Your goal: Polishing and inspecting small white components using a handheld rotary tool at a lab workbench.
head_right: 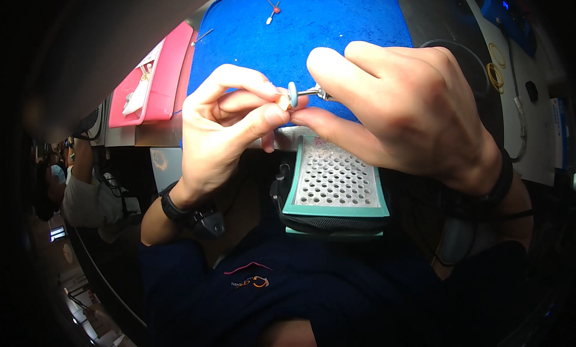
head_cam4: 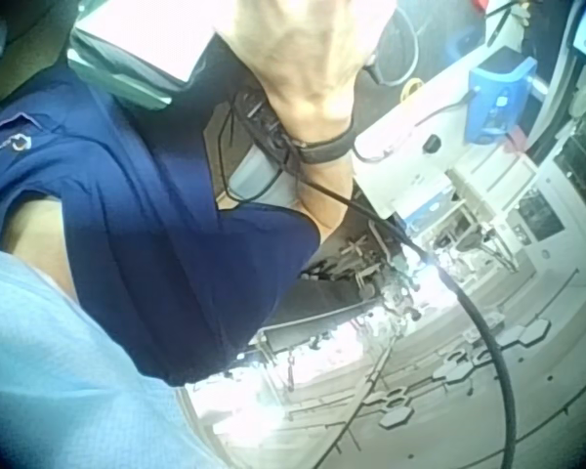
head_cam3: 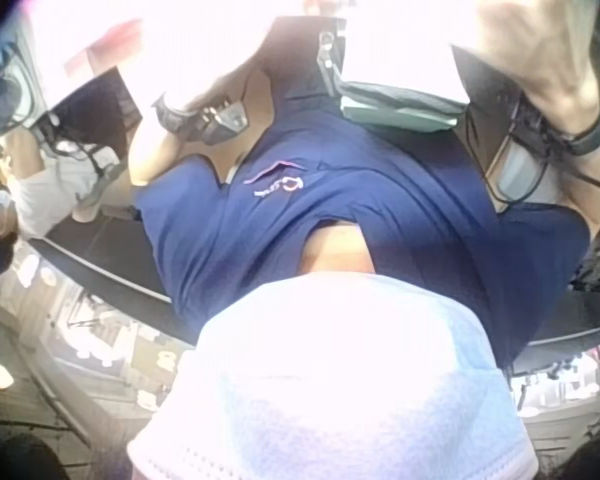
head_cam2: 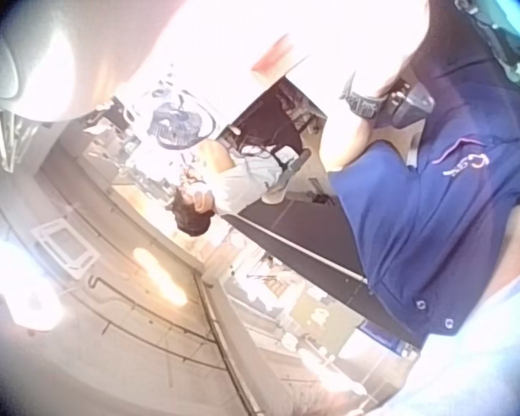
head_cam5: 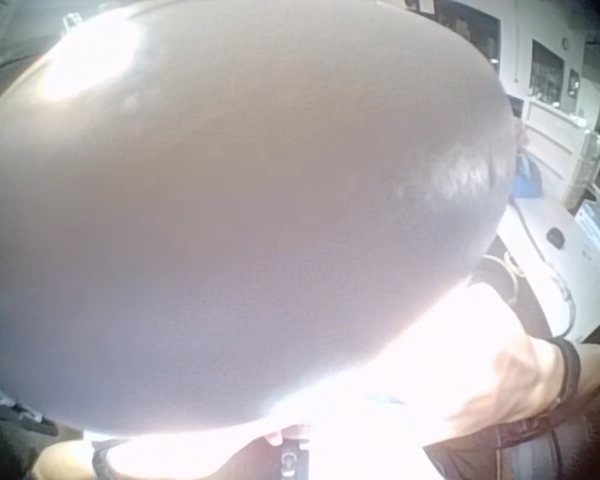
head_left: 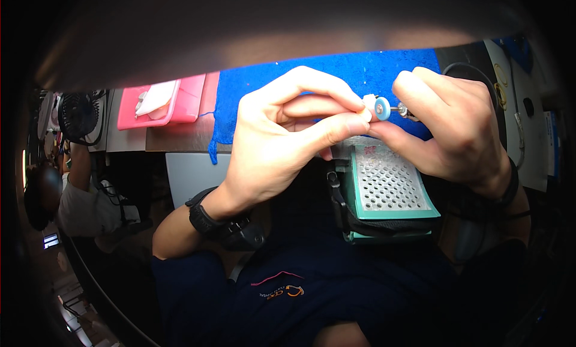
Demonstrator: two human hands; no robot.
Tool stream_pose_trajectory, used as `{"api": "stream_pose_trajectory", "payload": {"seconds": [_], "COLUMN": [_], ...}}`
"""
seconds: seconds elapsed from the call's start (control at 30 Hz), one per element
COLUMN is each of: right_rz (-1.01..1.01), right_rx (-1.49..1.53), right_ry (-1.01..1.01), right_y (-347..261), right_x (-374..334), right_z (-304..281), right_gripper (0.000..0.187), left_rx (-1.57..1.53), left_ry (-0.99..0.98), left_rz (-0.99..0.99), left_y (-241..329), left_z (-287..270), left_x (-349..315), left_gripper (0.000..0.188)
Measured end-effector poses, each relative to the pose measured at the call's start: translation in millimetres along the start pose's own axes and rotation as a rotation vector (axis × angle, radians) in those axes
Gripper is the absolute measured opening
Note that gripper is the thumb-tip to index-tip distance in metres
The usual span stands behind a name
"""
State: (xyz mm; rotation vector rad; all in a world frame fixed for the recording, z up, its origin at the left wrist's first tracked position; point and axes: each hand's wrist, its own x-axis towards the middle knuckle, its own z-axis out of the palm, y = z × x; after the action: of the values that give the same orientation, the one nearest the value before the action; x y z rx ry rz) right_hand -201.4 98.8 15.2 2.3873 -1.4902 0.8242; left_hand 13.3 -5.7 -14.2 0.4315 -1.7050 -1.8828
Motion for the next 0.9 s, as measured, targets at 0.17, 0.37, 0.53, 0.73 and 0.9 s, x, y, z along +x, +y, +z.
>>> {"api": "stream_pose_trajectory", "payload": {"seconds": [0.17,0.37,0.53,0.73,0.9], "right_rz": [0.004,0.009,0.007,0.005,0.015], "right_rx": [-0.046,-0.060,-0.088,-0.086,-0.080], "right_ry": [-0.038,-0.049,-0.061,-0.072,-0.088], "right_y": [-0.5,-1.9,-4.3,-4.8,-5.2], "right_x": [-1.6,-3.0,-3.1,-3.2,-2.7], "right_z": [-2.3,-2.9,-2.5,-2.9,-2.8], "right_gripper": [0.037,0.037,0.037,0.036,0.035], "left_rx": [-0.010,-0.012,-0.042,-0.079,-0.062], "left_ry": [-0.011,-0.013,-0.037,-0.026,-0.020], "left_rz": [-0.002,-0.004,-0.038,-0.016,-0.017], "left_y": [-0.9,-1.3,0.8,-1.4,0.4], "left_z": [-0.3,0.9,-1.9,-1.0,-0.8], "left_x": [0.3,0.5,-0.2,0.3,-0.2], "left_gripper": [0.018,0.016,0.014,0.014,0.014]}}
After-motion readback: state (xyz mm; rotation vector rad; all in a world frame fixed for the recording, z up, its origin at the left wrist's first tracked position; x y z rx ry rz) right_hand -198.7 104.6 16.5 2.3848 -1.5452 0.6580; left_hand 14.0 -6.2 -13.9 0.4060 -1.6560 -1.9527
